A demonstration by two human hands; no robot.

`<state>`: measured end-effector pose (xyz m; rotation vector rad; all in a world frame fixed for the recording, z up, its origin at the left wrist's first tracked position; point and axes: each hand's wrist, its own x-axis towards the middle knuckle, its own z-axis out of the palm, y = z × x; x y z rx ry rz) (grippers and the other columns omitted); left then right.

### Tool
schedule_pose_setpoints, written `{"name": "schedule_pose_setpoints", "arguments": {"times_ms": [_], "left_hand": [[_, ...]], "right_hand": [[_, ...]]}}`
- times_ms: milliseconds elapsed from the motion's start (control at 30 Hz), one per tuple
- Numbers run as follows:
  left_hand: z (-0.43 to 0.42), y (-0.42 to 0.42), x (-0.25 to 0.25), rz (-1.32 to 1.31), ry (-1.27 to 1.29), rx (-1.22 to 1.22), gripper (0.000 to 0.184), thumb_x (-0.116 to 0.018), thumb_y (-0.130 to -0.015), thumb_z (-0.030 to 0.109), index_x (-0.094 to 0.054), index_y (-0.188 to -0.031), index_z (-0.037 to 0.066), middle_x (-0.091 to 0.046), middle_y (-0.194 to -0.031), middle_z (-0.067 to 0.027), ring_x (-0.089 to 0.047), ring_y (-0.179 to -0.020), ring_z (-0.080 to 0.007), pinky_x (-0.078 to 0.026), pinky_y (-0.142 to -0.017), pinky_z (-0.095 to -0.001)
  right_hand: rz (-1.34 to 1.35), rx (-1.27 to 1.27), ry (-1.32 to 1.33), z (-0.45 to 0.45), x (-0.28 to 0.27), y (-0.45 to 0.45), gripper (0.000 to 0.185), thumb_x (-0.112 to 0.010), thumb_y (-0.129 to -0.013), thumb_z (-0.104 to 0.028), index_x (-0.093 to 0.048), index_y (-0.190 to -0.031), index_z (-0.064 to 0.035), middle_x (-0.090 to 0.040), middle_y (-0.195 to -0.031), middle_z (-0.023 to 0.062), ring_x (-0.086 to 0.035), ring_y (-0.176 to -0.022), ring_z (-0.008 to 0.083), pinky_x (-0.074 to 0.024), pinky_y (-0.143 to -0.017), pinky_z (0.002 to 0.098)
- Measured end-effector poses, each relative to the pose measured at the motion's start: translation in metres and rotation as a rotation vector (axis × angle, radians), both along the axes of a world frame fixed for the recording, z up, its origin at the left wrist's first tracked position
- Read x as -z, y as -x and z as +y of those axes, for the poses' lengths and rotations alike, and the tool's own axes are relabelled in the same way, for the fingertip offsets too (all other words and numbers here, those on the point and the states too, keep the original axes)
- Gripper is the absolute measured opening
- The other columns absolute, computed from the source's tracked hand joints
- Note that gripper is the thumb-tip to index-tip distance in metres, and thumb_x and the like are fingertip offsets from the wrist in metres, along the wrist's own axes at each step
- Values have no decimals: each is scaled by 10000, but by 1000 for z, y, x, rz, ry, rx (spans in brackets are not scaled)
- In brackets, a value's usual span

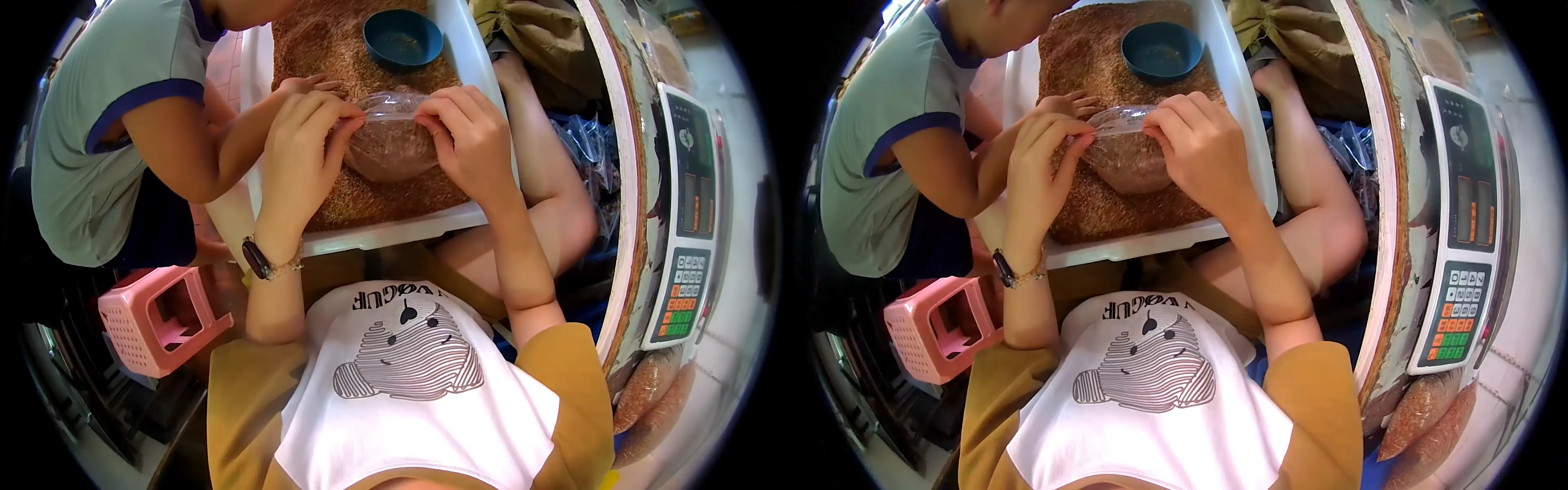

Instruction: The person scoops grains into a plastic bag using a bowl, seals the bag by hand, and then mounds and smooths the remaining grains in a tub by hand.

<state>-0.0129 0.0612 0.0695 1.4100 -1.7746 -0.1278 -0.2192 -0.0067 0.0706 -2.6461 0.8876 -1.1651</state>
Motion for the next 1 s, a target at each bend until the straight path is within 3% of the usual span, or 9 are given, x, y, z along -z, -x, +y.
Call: {"name": "schedule_pose_setpoints", "arguments": {"times_ms": [167, 333, 633, 767, 833, 1000], "left_hand": [[-5, 2, 3, -86, 91, -10, 93, -676, -805, 32, -636, -888, 44, -627, -887, -88, -586, -887, -311, -472, -795, -411], [-6, 7, 3, -72, 85, 1, 102, -667, -806, 37, -633, -901, 54, -618, -906, -85, -579, -909, -308, -456, -812, -431], [-18, 25, 7, -213, 154, 47, 124, -633, -772, 15, -624, -890, 53, -589, -888, -71, -564, -867, -265, -431, -798, -379], [-17, 27, 4, -127, 112, 44, 109, -641, -803, 10, -610, -904, 36, -597, -899, -111, -565, -863, -320, -440, -776, -416], [-18, 26, 6, -102, 98, 35, 107, -642, -803, 7, -612, -904, 30, -601, -906, -116, -566, -868, -328, -444, -786, -415], [-21, 15, 10, 10, 65, 46, 111, -681, -809, 59, -639, -912, 51, -604, -876, -81, -568, -858, -292, -449, -768, -399]], "right_hand": [[11, -11, 44, -1, 2, 1, 124, -732, -758, -71, -630, -825, -56, -632, -860, 54, -602, -799, 256, -488, -688, 370], [5, -42, 22, 1, -3, -5, 129, -724, -746, -4, -636, -838, -27, -631, -853, 94, -612, -798, 292, -501, -697, 380], [17, -58, 43, -2, -1, -7, 146, -726, -738, 3, -627, -844, -17, -631, -853, 100, -606, -790, 299, -502, -691, 380], [44, -104, 38, -5, -5, -13, 159, -727, -735, -5, -621, -853, -16, -629, -855, 98, -599, -771, 295, -500, -677, 381], [80, -115, 78, -12, -4, -15, 137, -715, -752, -73, -634, -859, -46, -599, -829, 73, -589, -770, 264, -484, -675, 365], [136, -95, 87, -18, -2, -14, 122, -709, -776, -111, -632, -858, -63, -590, -832, 57, -586, -783, 250, -474, -679, 363]]}}
